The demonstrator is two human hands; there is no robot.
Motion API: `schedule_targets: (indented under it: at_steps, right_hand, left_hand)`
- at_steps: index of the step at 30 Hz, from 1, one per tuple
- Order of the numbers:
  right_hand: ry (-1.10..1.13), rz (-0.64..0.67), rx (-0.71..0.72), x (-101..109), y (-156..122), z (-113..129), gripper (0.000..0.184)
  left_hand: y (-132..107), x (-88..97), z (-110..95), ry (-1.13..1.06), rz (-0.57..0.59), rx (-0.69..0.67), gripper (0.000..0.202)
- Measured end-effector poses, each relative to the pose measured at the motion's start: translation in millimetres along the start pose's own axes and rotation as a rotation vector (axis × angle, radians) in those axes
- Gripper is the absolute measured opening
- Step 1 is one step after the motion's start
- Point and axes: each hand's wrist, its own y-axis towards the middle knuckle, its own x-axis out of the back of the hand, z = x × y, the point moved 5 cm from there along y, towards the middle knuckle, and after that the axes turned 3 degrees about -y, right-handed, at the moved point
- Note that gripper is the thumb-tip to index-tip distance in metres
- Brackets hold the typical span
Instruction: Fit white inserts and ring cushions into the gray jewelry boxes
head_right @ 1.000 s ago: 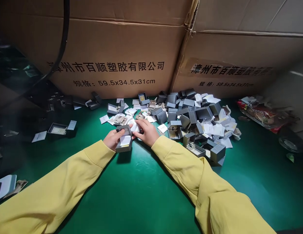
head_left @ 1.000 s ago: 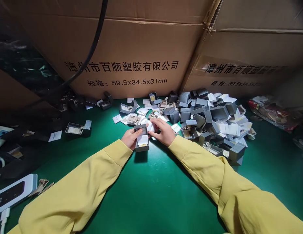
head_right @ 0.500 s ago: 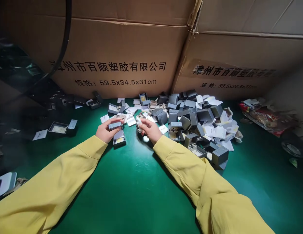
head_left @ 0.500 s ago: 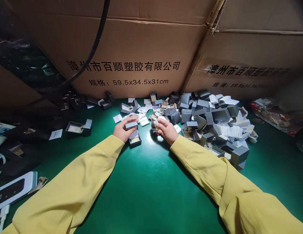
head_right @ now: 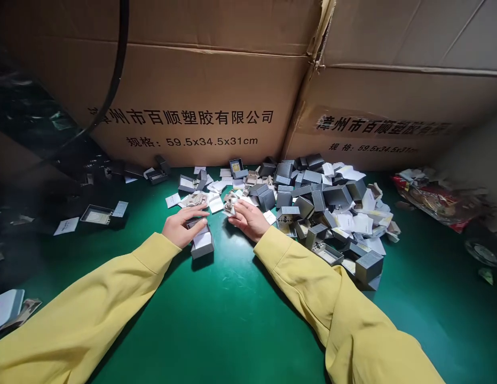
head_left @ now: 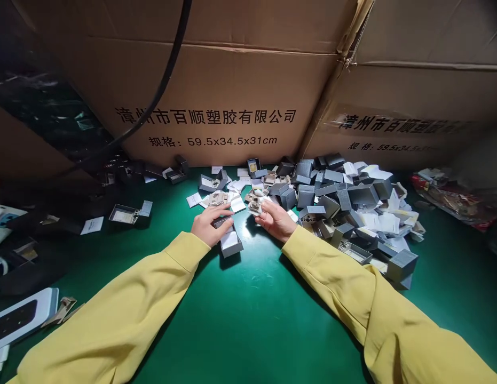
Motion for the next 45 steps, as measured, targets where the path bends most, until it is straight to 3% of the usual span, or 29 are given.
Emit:
schedule_targets:
  at_steps: [3,8,12,17,27,33,38,45]
  right_hand:
    - [-0.016,0.066,-0.022,-4.9,-2.6,-2.9,0.027]
    - [-0.009,0.051,-0.026,-7.1,-3.4,-7.0,0.027]
    - [0.001,0.075,-0.054,-14.8,-6.4,-12.6,0.033]
    - [-0.014,0.097,-0.061,-19.1,-8.5,-16.9,0.036]
    - [-0.106,0.193,-0.038,-18.5,-6.9,-22.4,0.039]
    - [-0.116,0.201,-0.043,-20.3,-8.8,-21.8,0.041]
    - [-0.085,0.185,-0.053,-20.9,-10.9,-19.2,0.037]
    - [-0.060,0.193,-0.079,-25.2,-14.9,-17.1,0.029]
  left_hand:
    - [-1.4,0.4,-10.1,0.074,-0.025,-0.129,0.019]
    - [-3.6,6.4,-29.0,0.132,-0.188,-0.295,0.024]
    - [-3.5,-0.8,-36.5,0.126,-0.134,-0.380,0.029]
    - [-4.3,0.2,-29.8,0.111,-0.178,-0.399,0.011]
    - [-7.0,1.2,-33.1,0.112,-0.172,-0.514,0.002]
    - [-9.4,-2.6,-33.9,0.174,-0.102,-0.601,0.005]
    - [-10.7,-1.0,-35.9,0.178,-0.160,-0.558,0.001]
    - [-12.9,-2.9,-41.6,0.241,-0.142,-0.519,0.004]
